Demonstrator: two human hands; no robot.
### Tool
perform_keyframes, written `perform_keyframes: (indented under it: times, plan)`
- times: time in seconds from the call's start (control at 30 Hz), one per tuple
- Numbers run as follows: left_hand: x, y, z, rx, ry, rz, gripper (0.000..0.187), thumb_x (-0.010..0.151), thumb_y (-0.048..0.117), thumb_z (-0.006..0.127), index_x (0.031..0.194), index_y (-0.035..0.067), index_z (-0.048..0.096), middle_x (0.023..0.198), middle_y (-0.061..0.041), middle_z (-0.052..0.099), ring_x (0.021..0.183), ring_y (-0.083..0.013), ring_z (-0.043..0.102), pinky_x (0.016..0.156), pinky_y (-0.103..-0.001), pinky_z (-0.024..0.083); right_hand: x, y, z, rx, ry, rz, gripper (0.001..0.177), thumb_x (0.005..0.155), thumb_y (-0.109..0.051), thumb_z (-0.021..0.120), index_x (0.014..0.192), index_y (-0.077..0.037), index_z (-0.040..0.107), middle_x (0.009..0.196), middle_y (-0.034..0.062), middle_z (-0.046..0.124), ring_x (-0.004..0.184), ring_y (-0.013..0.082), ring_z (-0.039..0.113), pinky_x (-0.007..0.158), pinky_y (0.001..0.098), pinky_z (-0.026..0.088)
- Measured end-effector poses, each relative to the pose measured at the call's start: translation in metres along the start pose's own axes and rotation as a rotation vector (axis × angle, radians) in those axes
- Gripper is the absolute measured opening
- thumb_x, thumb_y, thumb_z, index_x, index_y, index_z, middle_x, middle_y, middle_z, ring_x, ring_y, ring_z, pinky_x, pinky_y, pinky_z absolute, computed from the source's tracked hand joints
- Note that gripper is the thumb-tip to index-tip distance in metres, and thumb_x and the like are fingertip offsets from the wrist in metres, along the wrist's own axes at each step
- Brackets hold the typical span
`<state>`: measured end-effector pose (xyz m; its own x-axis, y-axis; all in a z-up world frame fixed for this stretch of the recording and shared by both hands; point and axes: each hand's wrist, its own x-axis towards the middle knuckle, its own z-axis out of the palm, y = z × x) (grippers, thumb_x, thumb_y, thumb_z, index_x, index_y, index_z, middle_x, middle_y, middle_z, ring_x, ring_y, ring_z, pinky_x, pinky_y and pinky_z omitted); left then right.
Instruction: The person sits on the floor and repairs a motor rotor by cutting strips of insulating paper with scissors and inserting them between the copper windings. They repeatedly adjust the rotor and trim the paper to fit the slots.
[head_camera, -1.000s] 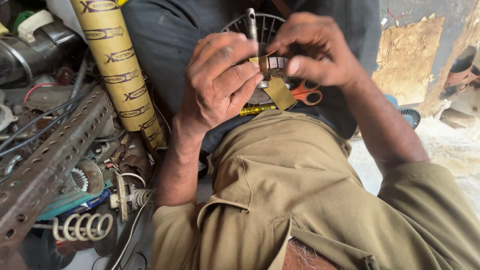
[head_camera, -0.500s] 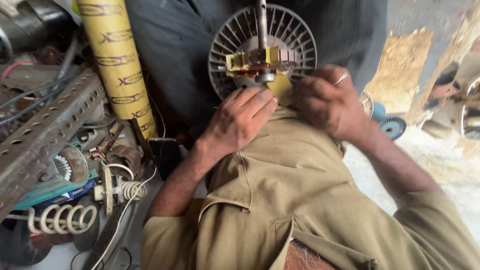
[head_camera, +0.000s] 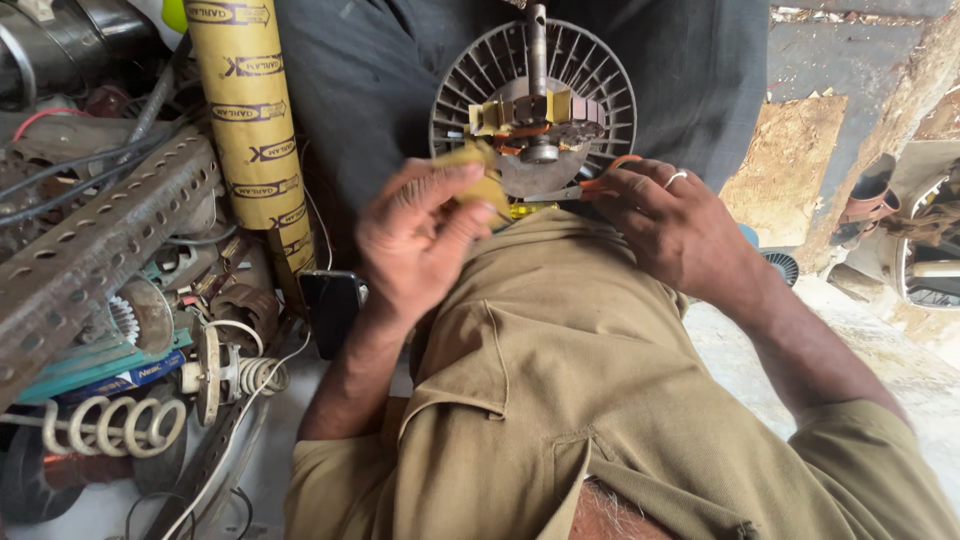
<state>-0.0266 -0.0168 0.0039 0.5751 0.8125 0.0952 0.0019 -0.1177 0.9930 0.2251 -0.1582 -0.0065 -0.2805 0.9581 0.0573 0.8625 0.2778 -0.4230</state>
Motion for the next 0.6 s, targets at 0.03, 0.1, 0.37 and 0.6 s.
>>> perform_keyframes:
  times: [0.03,0.1,0.37,0.6]
  plan:
    - [-0.002,0.002,-0.008,0.107,0.011,0.013,0.025,0.096,0.0,0.079,0.119,0.007,0.072,0.094,-0.005,0.066,0.068,-0.0071,0.06,0.057,-0.021,0.048,-0.001,-0.002,0.002,-0.065,-0.056,0.01,0.048,0.085,-0.013,0.069,0.132,-0.006,0.064,0.131,0.0161,0.068,0.122,0.0327,0.064,0.102,0.0437,0.055]
    - [-0.002,0.005,-0.015,0.177,0.018,0.034,0.024,0.1,-0.003,0.077,0.121,0.008,0.075,0.087,-0.001,0.066,0.065,-0.0063,0.054,0.058,-0.02,0.043,0.0,-0.001,0.003,-0.203,-0.163,0.028,0.055,0.082,-0.014,0.068,0.137,-0.01,0.06,0.137,0.0179,0.066,0.121,0.0325,0.062,0.098,0.0423,0.055]
    - [0.011,0.017,-0.014,0.143,0.103,0.132,0.03,0.099,-0.006,0.077,0.124,0.009,0.072,0.118,-0.007,0.069,0.074,-0.0009,0.06,0.059,-0.015,0.047,0.009,-0.011,-0.019,0.308,-0.272,0.279,0.048,0.091,-0.008,0.071,0.137,-0.001,0.06,0.13,0.0146,0.066,0.101,0.0275,0.072,0.086,0.0377,0.058]
    - [0.019,0.014,-0.002,0.012,0.094,0.161,0.034,0.101,-0.005,0.08,0.13,0.01,0.072,0.127,-0.006,0.067,0.093,-0.0045,0.07,0.073,-0.016,0.061,0.019,-0.017,0.008,1.598,-0.012,0.126,0.065,0.088,-0.009,0.084,0.146,0.004,0.057,0.131,0.0115,0.061,0.12,0.0233,0.066,0.109,0.042,0.058]
